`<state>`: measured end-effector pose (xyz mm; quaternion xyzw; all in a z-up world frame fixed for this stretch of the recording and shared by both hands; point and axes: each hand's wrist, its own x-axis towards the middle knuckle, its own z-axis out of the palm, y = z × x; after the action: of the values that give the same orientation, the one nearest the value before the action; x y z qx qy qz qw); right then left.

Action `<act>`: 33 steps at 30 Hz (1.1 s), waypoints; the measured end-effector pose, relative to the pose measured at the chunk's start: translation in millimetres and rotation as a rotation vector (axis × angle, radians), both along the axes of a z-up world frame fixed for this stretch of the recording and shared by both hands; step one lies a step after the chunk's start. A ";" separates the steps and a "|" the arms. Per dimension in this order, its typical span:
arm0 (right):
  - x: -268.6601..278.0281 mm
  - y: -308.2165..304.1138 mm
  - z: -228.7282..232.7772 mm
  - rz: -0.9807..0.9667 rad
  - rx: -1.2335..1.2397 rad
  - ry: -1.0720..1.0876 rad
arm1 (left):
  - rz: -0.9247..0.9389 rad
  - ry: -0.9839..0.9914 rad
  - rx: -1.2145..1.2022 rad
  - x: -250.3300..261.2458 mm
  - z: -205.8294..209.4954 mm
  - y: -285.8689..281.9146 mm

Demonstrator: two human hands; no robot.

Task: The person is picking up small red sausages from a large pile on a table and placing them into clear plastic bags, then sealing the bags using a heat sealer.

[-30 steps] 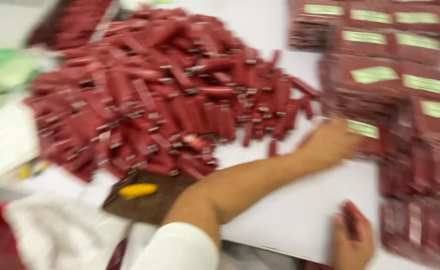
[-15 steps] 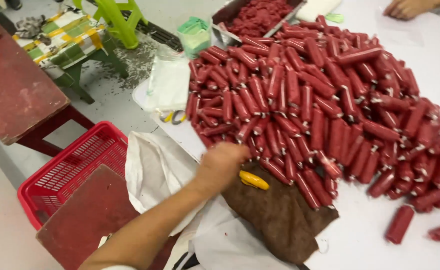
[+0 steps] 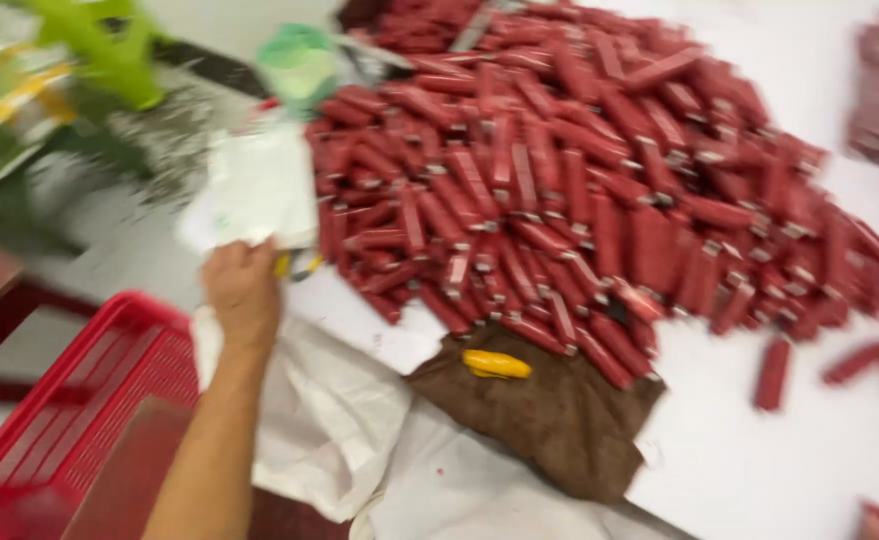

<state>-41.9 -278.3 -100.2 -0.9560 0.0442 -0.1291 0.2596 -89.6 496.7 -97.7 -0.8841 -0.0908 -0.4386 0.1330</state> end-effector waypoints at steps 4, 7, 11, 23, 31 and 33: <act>-30.5 0.2 5.2 -0.194 -0.016 -0.029 | 0.087 0.147 -0.025 -7.5 -7.1 13.1; -28.7 11.6 17.2 -0.209 0.058 -0.057 | 0.157 0.336 -0.116 -14.5 8.8 9.7; -28.7 42.6 51.5 -0.255 0.204 -0.004 | 0.023 0.464 -0.541 -17.7 -8.7 44.6; -69.1 104.7 76.2 -0.188 0.713 -0.212 | -0.793 0.474 -1.270 21.6 111.0 -335.7; -84.3 83.0 105.9 0.077 0.567 -0.487 | -1.554 1.049 -1.525 42.3 98.0 -523.3; -83.4 68.9 127.4 0.088 0.344 -0.490 | -1.534 1.182 -1.525 55.5 93.2 -535.3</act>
<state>-125.3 -209.4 27.3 -0.8394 -0.0402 -0.3352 0.4259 -34.1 -38.6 -4.5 -0.6227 0.2932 0.2293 -0.6883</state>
